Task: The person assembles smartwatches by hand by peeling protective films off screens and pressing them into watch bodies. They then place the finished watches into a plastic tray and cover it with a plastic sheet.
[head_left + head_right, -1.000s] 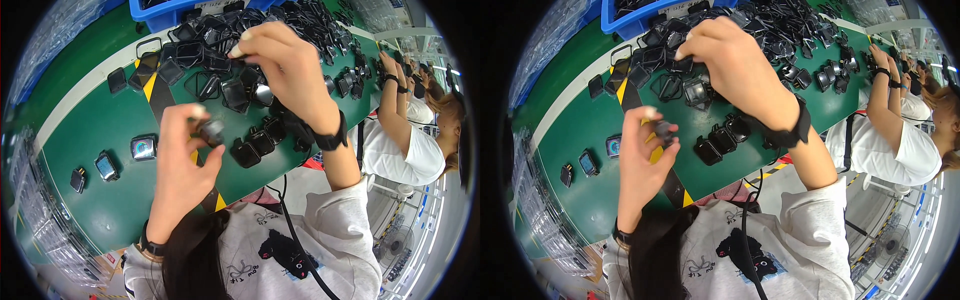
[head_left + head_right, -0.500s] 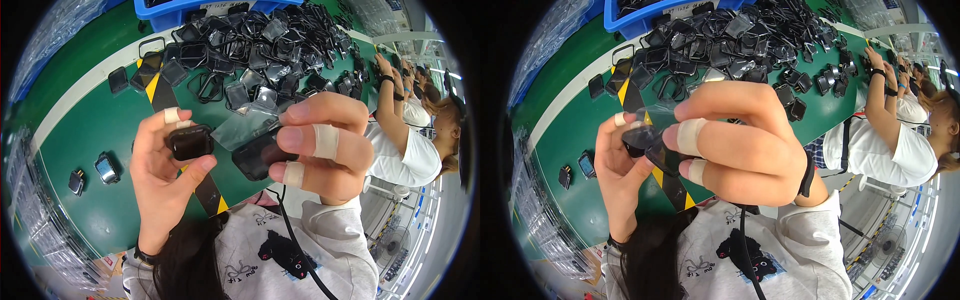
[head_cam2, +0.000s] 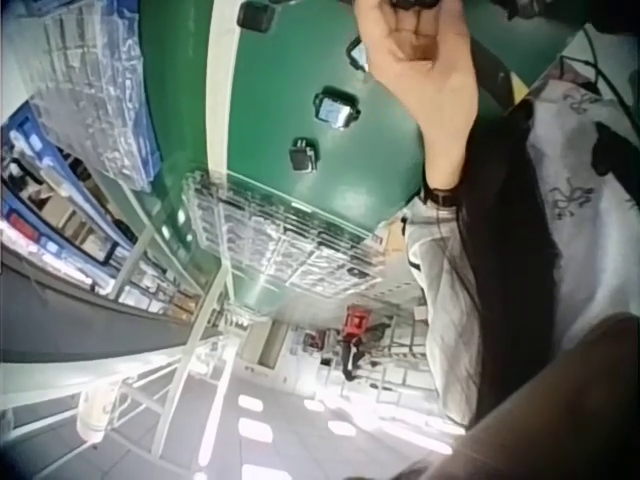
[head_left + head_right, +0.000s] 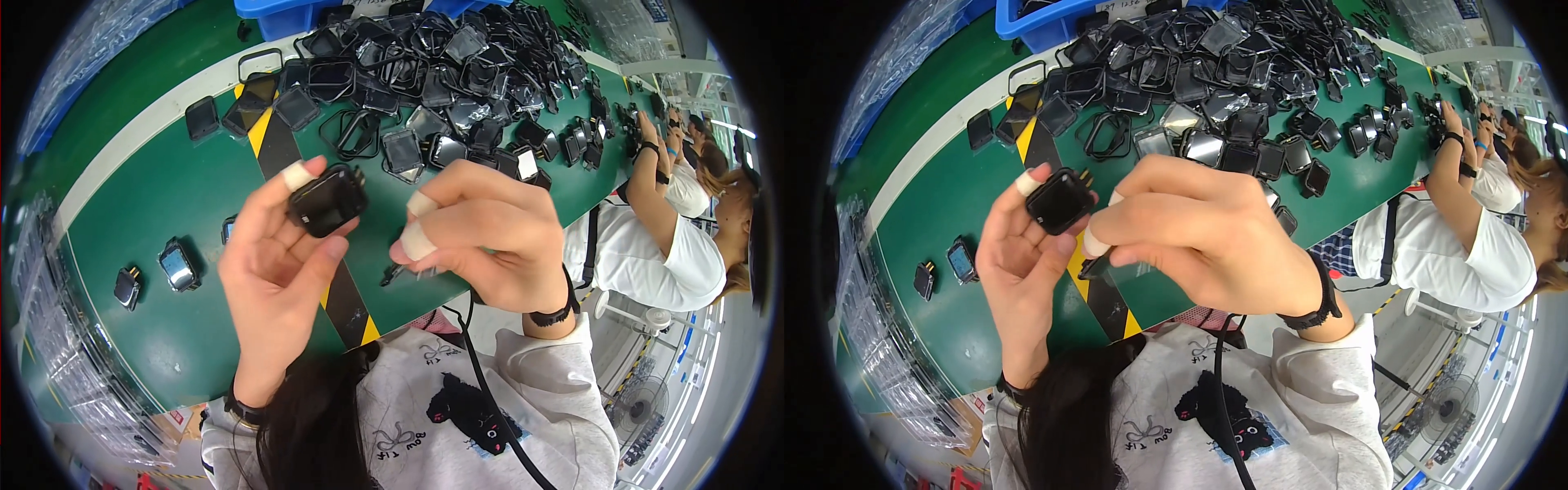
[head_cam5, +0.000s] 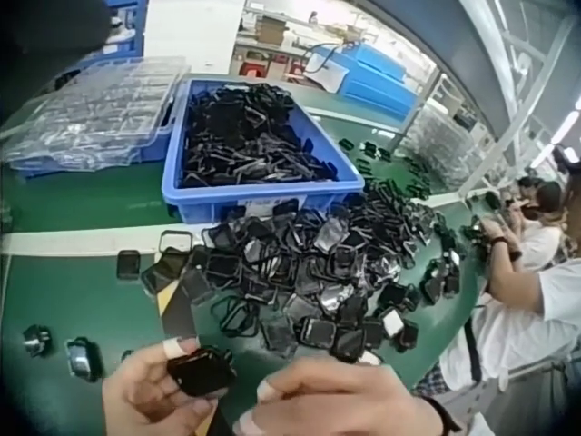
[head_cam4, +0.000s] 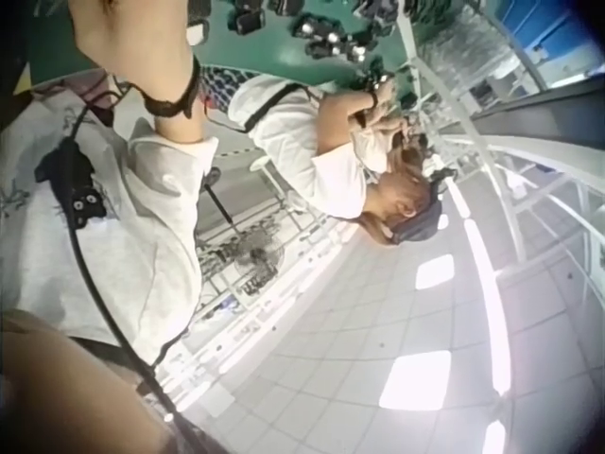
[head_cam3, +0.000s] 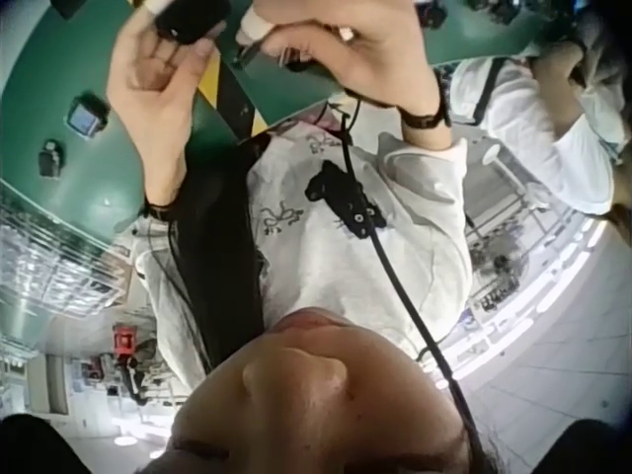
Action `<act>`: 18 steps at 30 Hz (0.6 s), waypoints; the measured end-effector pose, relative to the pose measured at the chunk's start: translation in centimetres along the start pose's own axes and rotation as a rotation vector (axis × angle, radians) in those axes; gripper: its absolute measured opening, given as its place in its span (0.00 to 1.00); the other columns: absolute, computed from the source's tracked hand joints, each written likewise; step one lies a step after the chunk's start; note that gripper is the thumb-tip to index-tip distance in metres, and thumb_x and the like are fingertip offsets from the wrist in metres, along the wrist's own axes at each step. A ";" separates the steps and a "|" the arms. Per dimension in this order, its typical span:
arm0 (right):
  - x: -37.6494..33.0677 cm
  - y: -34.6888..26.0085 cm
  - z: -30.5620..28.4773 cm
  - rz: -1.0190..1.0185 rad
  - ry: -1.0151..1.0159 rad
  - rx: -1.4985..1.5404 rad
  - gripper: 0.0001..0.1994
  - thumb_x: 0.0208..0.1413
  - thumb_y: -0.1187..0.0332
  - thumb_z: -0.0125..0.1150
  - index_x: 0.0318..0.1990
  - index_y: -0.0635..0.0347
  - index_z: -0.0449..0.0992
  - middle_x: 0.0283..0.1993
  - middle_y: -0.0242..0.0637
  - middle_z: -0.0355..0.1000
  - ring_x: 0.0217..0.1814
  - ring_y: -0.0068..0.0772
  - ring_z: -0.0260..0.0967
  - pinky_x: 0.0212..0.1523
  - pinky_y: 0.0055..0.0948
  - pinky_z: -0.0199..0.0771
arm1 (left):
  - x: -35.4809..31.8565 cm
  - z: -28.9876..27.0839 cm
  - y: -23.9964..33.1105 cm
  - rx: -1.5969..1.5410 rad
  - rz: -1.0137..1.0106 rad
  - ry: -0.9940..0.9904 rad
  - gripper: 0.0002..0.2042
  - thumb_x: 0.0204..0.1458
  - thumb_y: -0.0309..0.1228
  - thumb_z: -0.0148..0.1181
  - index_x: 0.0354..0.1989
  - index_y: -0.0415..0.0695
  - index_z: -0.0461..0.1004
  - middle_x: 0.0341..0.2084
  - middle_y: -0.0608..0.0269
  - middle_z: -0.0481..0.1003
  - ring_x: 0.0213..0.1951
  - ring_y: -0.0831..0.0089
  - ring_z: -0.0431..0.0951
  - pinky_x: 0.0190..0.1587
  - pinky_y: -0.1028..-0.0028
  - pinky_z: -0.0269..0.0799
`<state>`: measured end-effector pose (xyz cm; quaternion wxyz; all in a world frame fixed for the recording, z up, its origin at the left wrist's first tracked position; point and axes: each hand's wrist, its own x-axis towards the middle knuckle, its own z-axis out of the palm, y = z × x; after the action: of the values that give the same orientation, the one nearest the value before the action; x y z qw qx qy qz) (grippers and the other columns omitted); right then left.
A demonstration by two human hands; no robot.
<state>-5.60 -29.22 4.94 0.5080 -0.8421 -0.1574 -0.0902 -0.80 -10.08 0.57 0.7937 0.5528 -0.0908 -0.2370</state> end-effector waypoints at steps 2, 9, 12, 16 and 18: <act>0.1 0.0 0.7 0.059 -0.002 0.047 0.09 0.43 0.83 0.63 0.35 0.66 0.78 0.36 0.39 0.69 0.27 0.29 0.72 0.23 0.22 0.72 | 0.0 0.3 -0.3 -0.073 0.036 -0.057 0.26 0.46 0.07 0.42 0.58 0.31 0.58 0.56 0.49 0.64 0.54 0.63 0.70 0.55 0.66 0.70; 0.1 0.7 2.2 0.232 0.085 0.072 0.12 0.43 0.84 0.64 0.38 0.65 0.79 0.39 0.38 0.67 0.28 0.22 0.72 0.21 0.18 0.69 | -0.4 0.2 -1.2 -0.149 0.069 -0.188 0.28 0.45 0.08 0.35 0.59 0.29 0.56 0.59 0.47 0.61 0.55 0.60 0.69 0.57 0.62 0.67; 0.1 0.6 2.6 0.310 0.161 0.086 0.12 0.42 0.82 0.66 0.37 0.63 0.79 0.42 0.38 0.65 0.32 0.25 0.72 0.26 0.20 0.73 | -0.6 0.4 -1.0 -0.178 0.058 -0.173 0.27 0.46 0.09 0.37 0.59 0.29 0.56 0.58 0.47 0.61 0.55 0.61 0.70 0.57 0.62 0.68; 0.1 1.3 2.2 0.072 0.094 -0.197 0.14 0.42 0.79 0.68 0.40 0.61 0.79 0.43 0.40 0.65 0.36 0.28 0.72 0.30 0.23 0.74 | -0.8 0.4 -1.1 -0.144 0.043 -0.116 0.25 0.47 0.10 0.45 0.57 0.30 0.59 0.55 0.48 0.64 0.53 0.62 0.71 0.53 0.66 0.71; 0.0 1.4 2.4 0.067 0.089 -0.170 0.14 0.42 0.78 0.69 0.40 0.62 0.78 0.42 0.41 0.66 0.37 0.30 0.71 0.32 0.25 0.74 | -0.9 0.3 -1.3 -0.110 0.049 -0.071 0.25 0.44 0.06 0.50 0.54 0.31 0.63 0.51 0.50 0.66 0.51 0.62 0.72 0.49 0.69 0.75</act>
<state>-5.10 -27.72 2.72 0.4439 -0.8821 -0.0979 -0.1236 -2.08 -10.22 -0.37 0.8248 0.4970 -0.1195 -0.2416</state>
